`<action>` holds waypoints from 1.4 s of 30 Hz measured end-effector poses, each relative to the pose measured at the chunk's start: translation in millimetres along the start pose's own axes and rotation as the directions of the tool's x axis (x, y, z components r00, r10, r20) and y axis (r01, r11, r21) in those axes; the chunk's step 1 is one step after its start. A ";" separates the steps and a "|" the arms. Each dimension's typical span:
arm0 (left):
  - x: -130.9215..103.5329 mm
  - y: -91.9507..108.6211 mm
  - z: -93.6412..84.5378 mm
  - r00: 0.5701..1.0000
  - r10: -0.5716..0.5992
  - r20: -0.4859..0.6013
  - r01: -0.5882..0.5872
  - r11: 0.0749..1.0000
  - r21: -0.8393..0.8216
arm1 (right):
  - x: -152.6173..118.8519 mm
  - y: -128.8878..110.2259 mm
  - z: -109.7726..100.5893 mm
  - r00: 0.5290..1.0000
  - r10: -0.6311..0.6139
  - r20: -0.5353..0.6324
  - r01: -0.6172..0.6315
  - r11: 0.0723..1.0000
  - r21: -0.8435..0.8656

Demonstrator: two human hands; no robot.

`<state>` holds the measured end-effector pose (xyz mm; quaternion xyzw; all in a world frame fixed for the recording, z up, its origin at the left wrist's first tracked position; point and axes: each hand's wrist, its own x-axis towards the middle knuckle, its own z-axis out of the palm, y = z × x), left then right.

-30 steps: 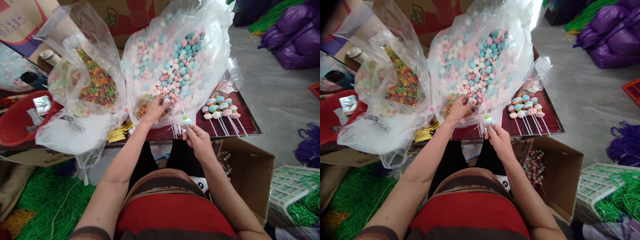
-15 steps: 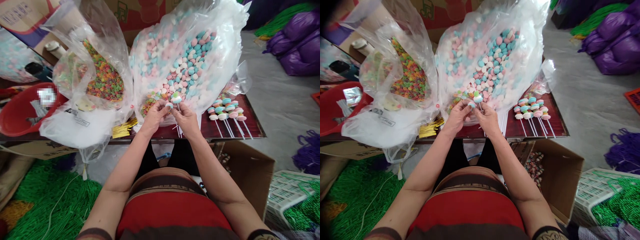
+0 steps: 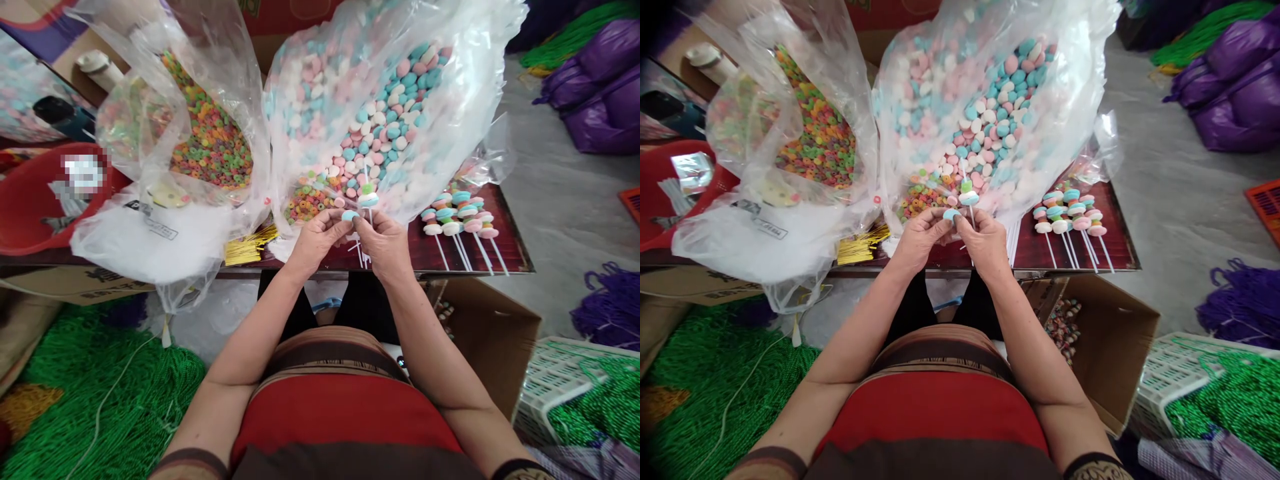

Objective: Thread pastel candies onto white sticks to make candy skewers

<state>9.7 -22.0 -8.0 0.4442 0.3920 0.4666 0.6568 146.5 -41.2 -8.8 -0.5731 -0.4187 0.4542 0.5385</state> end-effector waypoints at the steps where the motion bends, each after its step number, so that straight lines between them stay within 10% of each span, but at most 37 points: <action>1: -0.7 -0.9 0.0 1.000 0.015 -0.022 -0.015 0.999 0.040 | -0.7 -0.4 -0.5 1.000 -0.002 0.002 0.002 1.000 -0.014; 12: 2.5 -6.1 -9.4 0.994 -0.025 -0.107 0.014 0.995 -0.099 | -62.4 -20.2 -34.5 0.966 0.132 0.224 -0.117 0.990 -0.079; 20: 3.6 -6.0 -7.7 0.994 -0.002 -0.109 -0.012 0.992 -0.126 | -70.3 -15.8 -40.5 0.964 0.031 0.265 0.051 0.953 -0.297; 31: -2.6 -5.2 -9.1 0.961 0.247 -0.123 -0.187 0.912 0.366 | -65.4 -28.7 -53.6 0.940 -0.014 0.342 0.155 0.908 -0.389; 42: -13.3 3.4 -15.8 0.940 0.320 0.114 -0.326 0.755 0.569 | -65.7 -27.1 -49.9 0.925 0.227 0.306 -0.176 0.967 -0.184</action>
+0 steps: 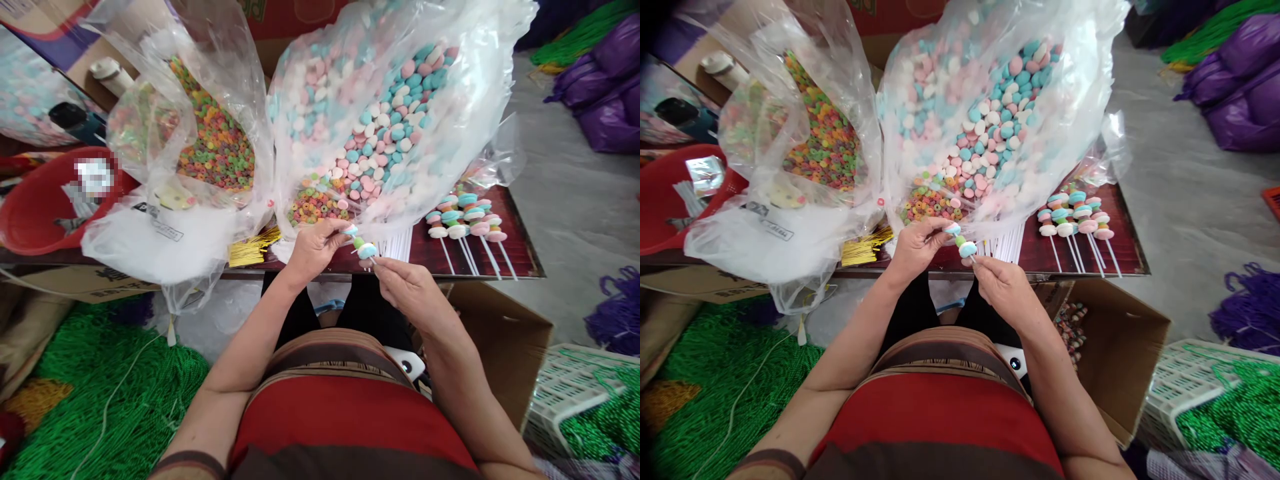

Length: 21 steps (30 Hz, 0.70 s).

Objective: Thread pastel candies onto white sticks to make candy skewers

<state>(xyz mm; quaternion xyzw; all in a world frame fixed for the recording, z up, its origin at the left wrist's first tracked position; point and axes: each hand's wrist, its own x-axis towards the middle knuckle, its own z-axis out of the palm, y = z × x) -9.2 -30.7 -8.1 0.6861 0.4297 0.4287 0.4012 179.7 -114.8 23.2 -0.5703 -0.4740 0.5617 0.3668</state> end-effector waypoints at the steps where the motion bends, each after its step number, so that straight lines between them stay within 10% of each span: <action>1: -2.8 0.8 2.1 1.000 0.001 0.012 -0.001 1.000 0.013 | 2.2 1.9 3.4 1.000 -0.004 -0.013 0.004 1.000 0.014; 11: -14.8 -3.1 6.8 0.987 -0.142 -0.068 0.123 0.963 -0.239 | 25.5 34.0 18.0 0.984 0.011 -0.175 0.025 0.979 0.203; 14: 16.5 -10.4 -3.1 0.984 -0.070 -0.165 0.077 0.996 0.034 | 22.1 30.6 11.8 0.962 0.022 -0.273 0.074 0.939 0.337; 21: 80.3 -32.6 18.6 0.991 -0.093 0.098 0.011 0.777 0.630 | 17.0 31.1 11.6 0.957 0.022 -0.288 0.090 0.925 0.370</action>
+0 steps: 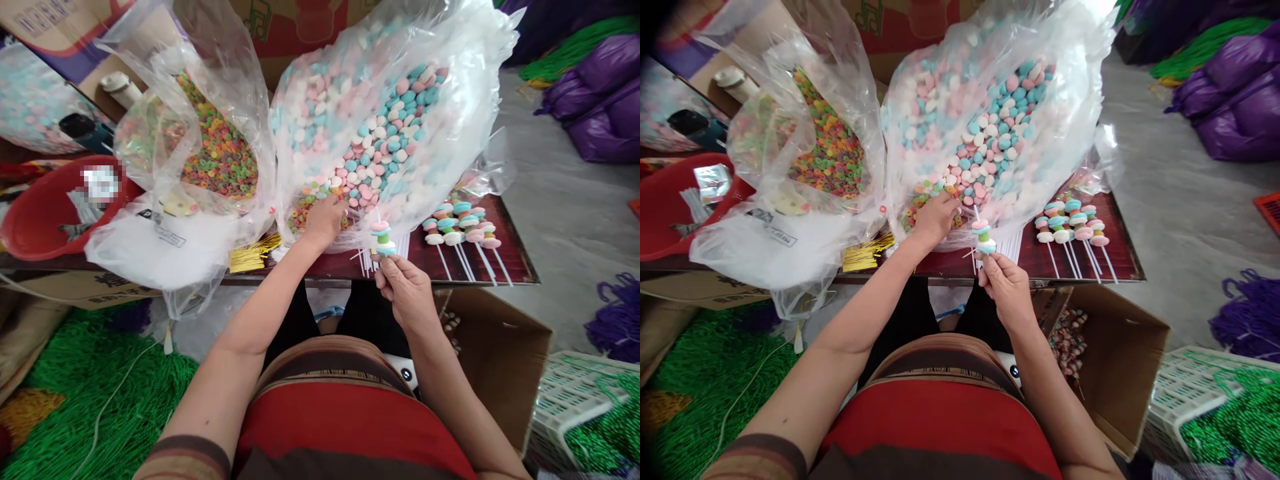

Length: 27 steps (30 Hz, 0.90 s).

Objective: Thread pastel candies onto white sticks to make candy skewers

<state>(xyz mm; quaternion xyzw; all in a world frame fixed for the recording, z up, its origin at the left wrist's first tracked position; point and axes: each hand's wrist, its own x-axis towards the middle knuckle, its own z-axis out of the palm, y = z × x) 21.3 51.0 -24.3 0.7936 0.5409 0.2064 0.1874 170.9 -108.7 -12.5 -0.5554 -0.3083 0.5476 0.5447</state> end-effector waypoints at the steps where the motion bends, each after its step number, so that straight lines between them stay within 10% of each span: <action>1: 3.0 2.0 2.7 1.000 0.016 0.018 -0.016 1.000 0.022 | -0.1 0.8 -0.5 1.000 0.001 -0.004 -0.001 1.000 0.000; 6: 1.9 -2.0 -5.6 0.999 -0.002 -0.040 -0.002 0.996 -0.090 | 1.3 0.6 -4.2 1.000 -0.007 -0.013 0.007 1.000 0.007; 17: -9.5 -10.3 -32.5 0.996 -0.015 0.090 -0.019 0.930 0.367 | 2.1 4.8 -0.9 0.997 -0.006 0.080 0.009 1.000 -0.029; 27: -11.8 -27.1 -44.0 0.997 -0.043 0.060 0.047 0.997 -0.065 | -18.8 -59.4 -1.9 0.839 -0.519 -0.167 0.512 0.855 -0.083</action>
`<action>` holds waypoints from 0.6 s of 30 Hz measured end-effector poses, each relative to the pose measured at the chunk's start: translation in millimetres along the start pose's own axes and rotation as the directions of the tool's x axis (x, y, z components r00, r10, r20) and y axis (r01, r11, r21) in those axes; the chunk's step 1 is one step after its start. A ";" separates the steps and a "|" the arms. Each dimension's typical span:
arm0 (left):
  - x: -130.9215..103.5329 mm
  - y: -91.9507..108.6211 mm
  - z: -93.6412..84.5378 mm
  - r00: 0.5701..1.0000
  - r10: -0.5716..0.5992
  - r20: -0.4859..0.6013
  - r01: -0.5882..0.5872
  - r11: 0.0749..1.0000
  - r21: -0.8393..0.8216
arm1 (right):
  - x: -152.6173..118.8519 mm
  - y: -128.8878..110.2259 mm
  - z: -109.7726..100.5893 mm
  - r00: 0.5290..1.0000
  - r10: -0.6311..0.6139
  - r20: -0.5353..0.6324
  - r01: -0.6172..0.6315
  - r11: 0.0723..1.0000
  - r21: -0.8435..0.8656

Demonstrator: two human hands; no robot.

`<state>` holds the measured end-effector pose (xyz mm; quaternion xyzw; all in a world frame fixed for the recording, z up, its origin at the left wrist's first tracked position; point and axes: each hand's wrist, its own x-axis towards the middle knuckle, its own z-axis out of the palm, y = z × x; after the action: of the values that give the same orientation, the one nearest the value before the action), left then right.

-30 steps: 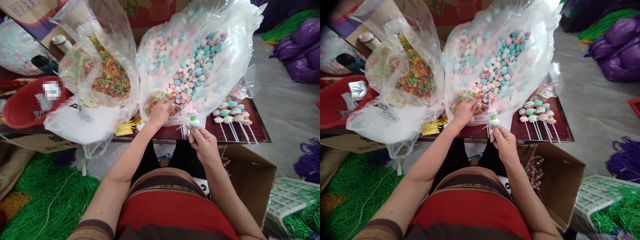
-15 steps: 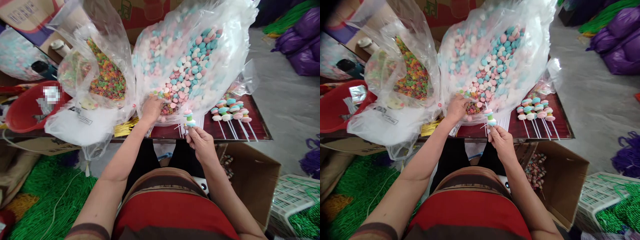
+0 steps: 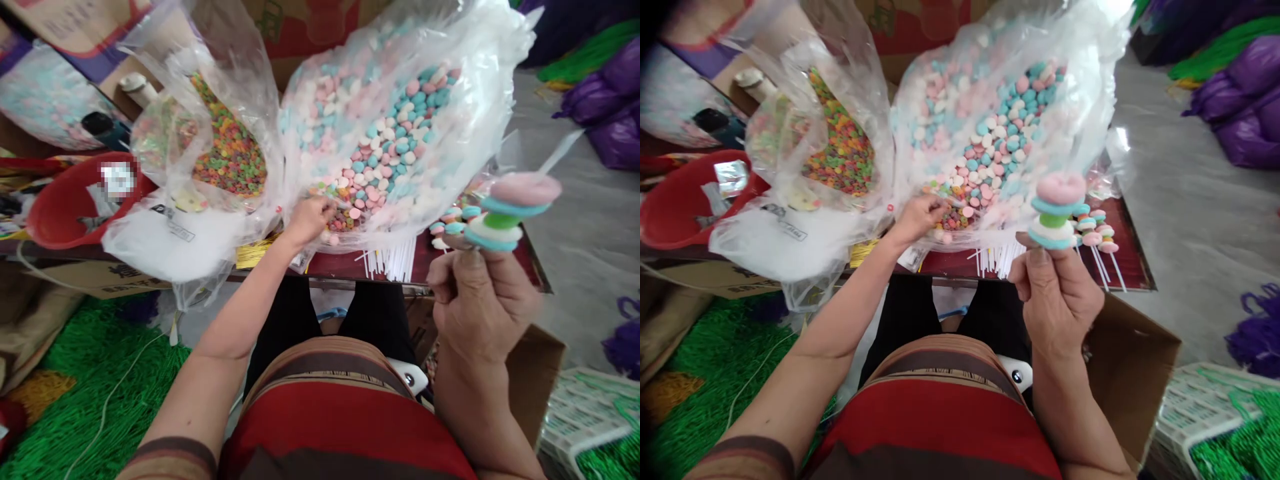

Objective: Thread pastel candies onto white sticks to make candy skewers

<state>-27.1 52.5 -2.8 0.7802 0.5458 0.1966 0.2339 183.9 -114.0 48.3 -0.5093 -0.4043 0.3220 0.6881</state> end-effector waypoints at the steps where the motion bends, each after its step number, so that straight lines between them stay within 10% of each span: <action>1: -2.7 1.0 -1.2 0.999 0.023 0.030 -0.023 1.000 0.014 | -0.3 5.2 1.3 0.999 0.037 0.012 -0.037 0.999 0.003; 11: 2.8 38.2 18.5 0.970 -0.037 0.242 -0.074 0.897 0.435 | -14.5 42.5 5.8 0.961 0.258 0.097 -0.253 0.965 -0.063; 18: -1.4 20.7 11.6 0.998 -0.055 0.031 0.051 0.992 0.117 | -17.1 51.0 -2.0 0.940 0.318 0.127 -0.303 0.945 -0.122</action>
<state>-5.3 43.3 -0.3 0.7808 0.5730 0.1450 0.2025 176.1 -115.6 -5.0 -0.5759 -0.3834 0.4421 0.5708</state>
